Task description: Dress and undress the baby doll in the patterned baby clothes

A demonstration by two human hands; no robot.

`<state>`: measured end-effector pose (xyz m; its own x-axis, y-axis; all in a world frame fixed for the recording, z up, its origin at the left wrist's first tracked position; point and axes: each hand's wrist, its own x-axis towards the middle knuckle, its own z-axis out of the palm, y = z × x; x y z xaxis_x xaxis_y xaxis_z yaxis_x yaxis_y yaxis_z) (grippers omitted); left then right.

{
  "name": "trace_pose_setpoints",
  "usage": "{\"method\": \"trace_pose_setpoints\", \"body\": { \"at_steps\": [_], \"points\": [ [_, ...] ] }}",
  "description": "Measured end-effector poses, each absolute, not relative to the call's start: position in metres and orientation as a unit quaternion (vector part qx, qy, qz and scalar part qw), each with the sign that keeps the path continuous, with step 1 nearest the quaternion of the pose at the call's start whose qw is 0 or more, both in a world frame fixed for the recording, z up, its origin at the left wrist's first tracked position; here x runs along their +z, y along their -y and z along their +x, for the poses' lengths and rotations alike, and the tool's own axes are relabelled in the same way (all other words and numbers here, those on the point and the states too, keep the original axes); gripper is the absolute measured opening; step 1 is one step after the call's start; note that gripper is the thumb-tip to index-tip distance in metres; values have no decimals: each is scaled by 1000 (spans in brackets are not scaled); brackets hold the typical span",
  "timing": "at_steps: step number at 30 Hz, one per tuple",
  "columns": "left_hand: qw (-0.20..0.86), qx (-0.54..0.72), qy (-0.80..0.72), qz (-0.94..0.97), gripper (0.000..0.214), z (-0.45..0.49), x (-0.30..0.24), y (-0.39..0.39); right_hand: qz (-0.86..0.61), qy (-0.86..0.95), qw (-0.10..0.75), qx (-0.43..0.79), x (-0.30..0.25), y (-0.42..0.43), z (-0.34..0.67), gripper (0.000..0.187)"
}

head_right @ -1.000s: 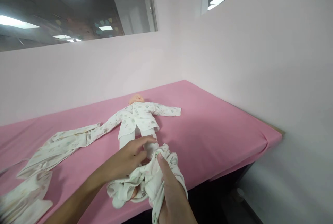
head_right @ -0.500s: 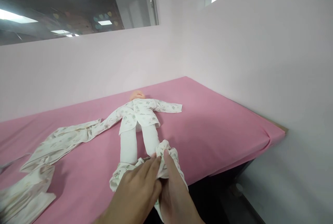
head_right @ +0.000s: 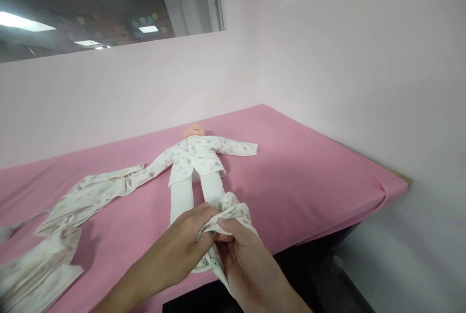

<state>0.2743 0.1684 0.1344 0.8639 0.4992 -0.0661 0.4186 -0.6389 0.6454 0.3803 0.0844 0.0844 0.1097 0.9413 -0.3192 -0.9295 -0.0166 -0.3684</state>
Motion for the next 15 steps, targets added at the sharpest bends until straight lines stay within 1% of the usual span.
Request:
{"method": "trace_pose_setpoints", "body": {
  "at_steps": [5, 7, 10, 12, 15],
  "points": [
    [361, 51, -250, 897, 21, 268, 133, -170, -257, 38, 696, 669, 85, -83, 384, 13],
    [343, 43, -238, 908, 22, 266, 131, -172, -252, 69, 691, 674, 86, -80, 386, 9],
    [314, 36, -215, 924, 23, 264, 128, -175, -240, 133, 671, 688, 88, -76, 389, 9],
    [316, 43, -214, 923, 28, 264, 126, -175, -249, 159, 658, 693, 87, -74, 390, 11],
    [349, 57, -235, 905, 37, 265, 126, -174, -282, 185, 668, 663, 75, -74, 387, 13]
  ]
}}
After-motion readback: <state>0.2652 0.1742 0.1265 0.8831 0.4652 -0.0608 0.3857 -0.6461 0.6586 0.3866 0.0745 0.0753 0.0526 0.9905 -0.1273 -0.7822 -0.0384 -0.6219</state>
